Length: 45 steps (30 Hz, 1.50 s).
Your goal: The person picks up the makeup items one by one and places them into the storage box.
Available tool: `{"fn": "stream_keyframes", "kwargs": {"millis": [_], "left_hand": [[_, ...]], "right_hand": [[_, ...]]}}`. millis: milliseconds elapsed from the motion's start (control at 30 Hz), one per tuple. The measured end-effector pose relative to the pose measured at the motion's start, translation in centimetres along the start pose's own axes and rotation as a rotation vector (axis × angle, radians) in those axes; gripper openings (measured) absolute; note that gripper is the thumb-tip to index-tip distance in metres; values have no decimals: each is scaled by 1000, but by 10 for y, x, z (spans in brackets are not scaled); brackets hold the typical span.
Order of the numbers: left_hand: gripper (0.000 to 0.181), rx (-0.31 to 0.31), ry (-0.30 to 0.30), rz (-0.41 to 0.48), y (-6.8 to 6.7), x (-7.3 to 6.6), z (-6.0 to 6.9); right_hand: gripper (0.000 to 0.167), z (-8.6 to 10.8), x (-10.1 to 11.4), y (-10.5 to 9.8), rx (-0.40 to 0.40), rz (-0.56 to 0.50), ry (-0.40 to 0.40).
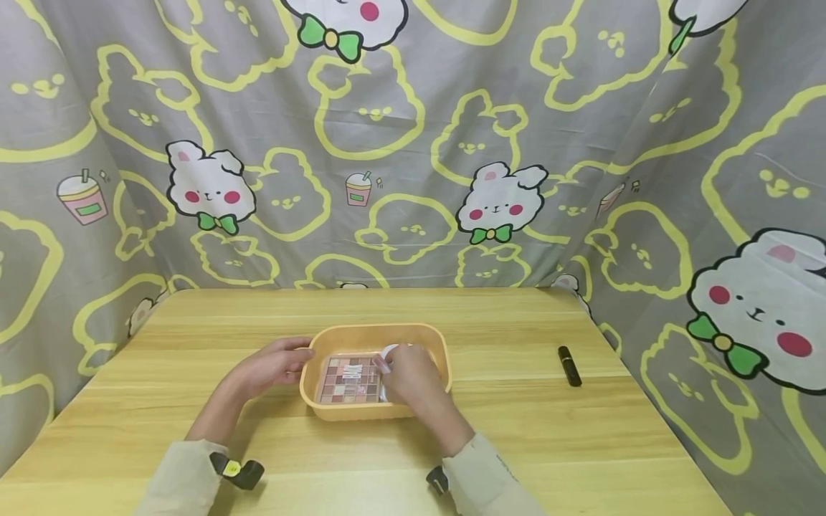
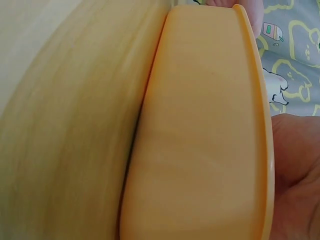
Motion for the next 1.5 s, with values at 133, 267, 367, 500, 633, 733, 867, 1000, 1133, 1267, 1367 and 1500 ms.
{"fn": "stream_keyframes", "kwargs": {"millis": [133, 267, 367, 500, 633, 733, 867, 1000, 1133, 1267, 1367, 1500], "left_hand": [[54, -9, -5, -1, 0, 0, 0], [54, -7, -3, 2, 0, 0, 0], [54, -4, 0, 4, 1, -1, 1], [54, -2, 1, 3, 1, -1, 1], [54, 2, 0, 2, 1, -1, 1], [54, 5, 3, 0, 1, -1, 1], [54, 5, 6, 2, 1, -1, 1], [54, 4, 7, 4, 1, -2, 2], [54, 6, 12, 4, 1, -2, 2], [54, 10, 14, 3, 1, -2, 2], [54, 13, 17, 4, 1, -2, 2], [54, 11, 17, 6, 1, -2, 2]], "right_hand": [[17, 0, 0, 1, -22, 17, -26], [28, 1, 2, 1, -69, 79, -89], [31, 1, 3, 1, -92, 102, -103], [30, 1, 3, 1, -109, 102, -110], [32, 2, 4, 0, -118, 99, -125], [31, 1, 3, 0, -121, 103, -124], [32, 1, 2, 1, -134, 119, -132], [27, 0, 2, 1, -126, 105, -125], [23, 0, 1, 1, -109, 87, -106], [24, -1, 1, 2, -107, 92, -92], [24, 0, 0, 1, -104, 99, -83], [25, 0, 1, 0, -100, 115, -81]]}}
Point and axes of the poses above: each hand's wrist, its own z-axis away from the middle knuckle, its own y-axis out of the palm, x = y × z, the point moved 3 cm from there along -z, towards the middle knuckle, and after that the axes turned 3 degrees about y, right-handed, at the moved point
